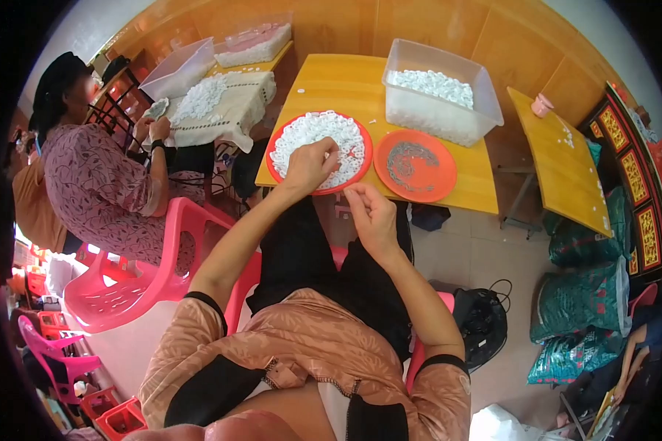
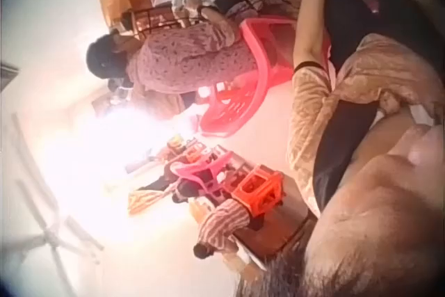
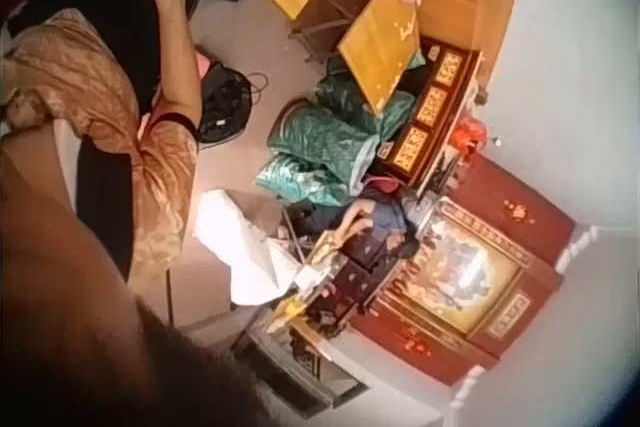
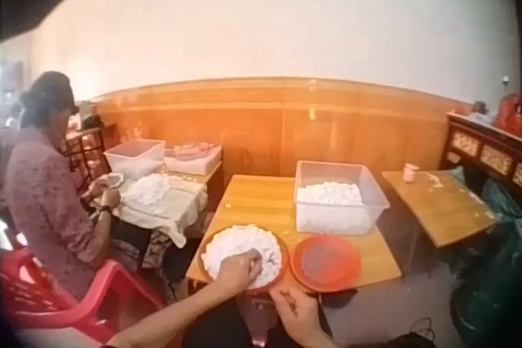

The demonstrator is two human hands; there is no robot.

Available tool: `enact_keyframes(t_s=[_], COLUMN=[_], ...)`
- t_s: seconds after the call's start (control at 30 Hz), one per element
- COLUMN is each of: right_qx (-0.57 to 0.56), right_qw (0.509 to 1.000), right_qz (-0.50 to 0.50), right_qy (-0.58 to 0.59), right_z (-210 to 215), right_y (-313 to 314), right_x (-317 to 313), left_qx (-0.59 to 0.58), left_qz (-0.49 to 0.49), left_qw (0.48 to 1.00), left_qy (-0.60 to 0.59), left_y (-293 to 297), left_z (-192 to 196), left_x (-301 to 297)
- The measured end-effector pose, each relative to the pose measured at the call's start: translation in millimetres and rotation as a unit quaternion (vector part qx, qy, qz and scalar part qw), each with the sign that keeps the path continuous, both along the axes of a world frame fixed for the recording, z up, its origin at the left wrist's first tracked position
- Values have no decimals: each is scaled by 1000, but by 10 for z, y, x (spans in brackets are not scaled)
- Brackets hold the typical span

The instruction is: Assembling small white plastic components by inserting tiny metal parts into them.

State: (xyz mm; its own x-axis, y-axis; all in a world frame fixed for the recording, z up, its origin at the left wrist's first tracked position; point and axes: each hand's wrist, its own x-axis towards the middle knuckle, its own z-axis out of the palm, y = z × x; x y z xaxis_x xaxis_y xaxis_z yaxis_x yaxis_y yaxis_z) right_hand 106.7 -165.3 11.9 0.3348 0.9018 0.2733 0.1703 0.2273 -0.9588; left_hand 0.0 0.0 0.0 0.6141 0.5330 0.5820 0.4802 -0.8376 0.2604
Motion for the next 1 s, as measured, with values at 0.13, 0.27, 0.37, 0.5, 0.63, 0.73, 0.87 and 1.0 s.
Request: enact_keyframes(t_s=[0.13, 0.27, 0.37, 0.5, 0.63, 0.73, 0.87, 1.0], right_qx=[21, 26, 50, 54, 58, 74, 66, 27], right_qw=[1000, 999, 994, 989, 991, 992, 996, 999], right_qz=[-8, 18, 4, -17, -10, -18, -26, -1], right_qy=[-2, -29, -96, -134, -119, -100, -51, -26], right_z=[6, 119, 115, 83, 60, 73, 78, 42], right_y=[-18, -73, -111, -147, -106, -89, -74, -71], right_x=[-82, -200, -253, -248, -247, -271, -236, -213], left_qx=[-399, -474, -504, -485, -501, -524, -555, -547], left_qz=[-84, -129, -126, -103, -118, -125, -127, -146], left_qw=[885, 806, 772, 792, 777, 753, 728, 721], left_qy=[-225, -330, -365, -356, -361, -378, -382, -399], left_y=[-598, -952, -1004, -1026, -1096, -1095, -1077, -1055], left_z=[314, 266, 141, 138, 171, 160, 187, 162], left_x=[-136, -304, -397, -417, -376, -351, -349, -358])
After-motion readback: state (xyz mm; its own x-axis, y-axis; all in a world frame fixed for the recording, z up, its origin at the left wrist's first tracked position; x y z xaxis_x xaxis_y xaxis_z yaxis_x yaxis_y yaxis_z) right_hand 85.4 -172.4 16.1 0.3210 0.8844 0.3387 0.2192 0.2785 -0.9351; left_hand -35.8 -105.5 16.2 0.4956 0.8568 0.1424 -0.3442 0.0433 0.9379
